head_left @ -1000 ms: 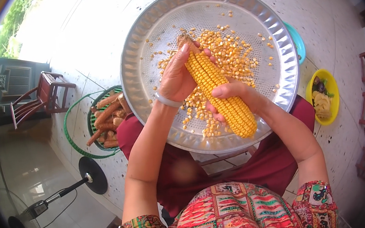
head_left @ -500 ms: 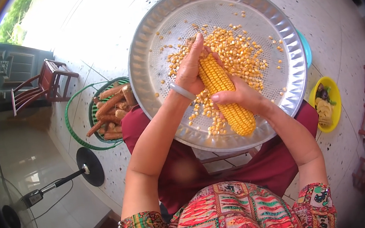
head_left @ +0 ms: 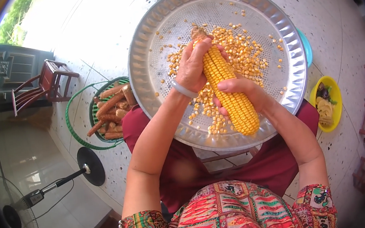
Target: The person strips corn kernels from corn cobs into a metal tray by hand.
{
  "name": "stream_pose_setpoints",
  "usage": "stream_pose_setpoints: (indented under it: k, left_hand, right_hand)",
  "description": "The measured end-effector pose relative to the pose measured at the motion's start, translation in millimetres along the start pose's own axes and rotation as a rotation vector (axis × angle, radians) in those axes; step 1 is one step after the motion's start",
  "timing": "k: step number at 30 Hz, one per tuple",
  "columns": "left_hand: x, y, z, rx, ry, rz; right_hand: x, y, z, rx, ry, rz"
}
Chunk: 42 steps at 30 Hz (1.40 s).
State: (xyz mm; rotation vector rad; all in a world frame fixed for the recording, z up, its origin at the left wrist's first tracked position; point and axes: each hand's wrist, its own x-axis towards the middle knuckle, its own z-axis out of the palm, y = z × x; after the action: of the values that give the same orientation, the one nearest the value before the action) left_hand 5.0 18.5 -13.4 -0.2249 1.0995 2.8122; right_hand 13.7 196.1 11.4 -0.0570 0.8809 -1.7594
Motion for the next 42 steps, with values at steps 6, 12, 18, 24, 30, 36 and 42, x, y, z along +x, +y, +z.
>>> stream_pose_setpoints:
  k: [6, 12, 18, 24, 30, 36, 42]
  left_hand:
    - [6, 1, -1, 0.017, 0.067, -0.08]
    - [6, -1, -11, 0.103, 0.122, -0.139]
    - [3, 2, -5, -0.125, -0.069, -0.148]
    - [0, 1, -11, -0.153, -0.235, -0.037]
    - [-2, 0, -11, 0.211, -0.094, 0.02]
    - [-7, 11, 1, -0.067, -0.293, -0.004]
    - [-2, 3, -13, -0.016, -0.189, -0.002]
  right_hand:
    - [7, -2, -3, -0.387, 0.043, -0.053]
    - [9, 2, 5, -0.472, 0.113, -0.123]
    - [2, 1, -4, -0.27, 0.064, -0.047]
    - [0, 0, -7, -0.008, -0.061, -0.016]
    - [12, 12, -18, -0.805, 0.192, -0.473]
    - [-5, -6, -8, -0.423, 0.046, -0.154]
    - [2, 1, -5, -0.58, 0.132, -0.178]
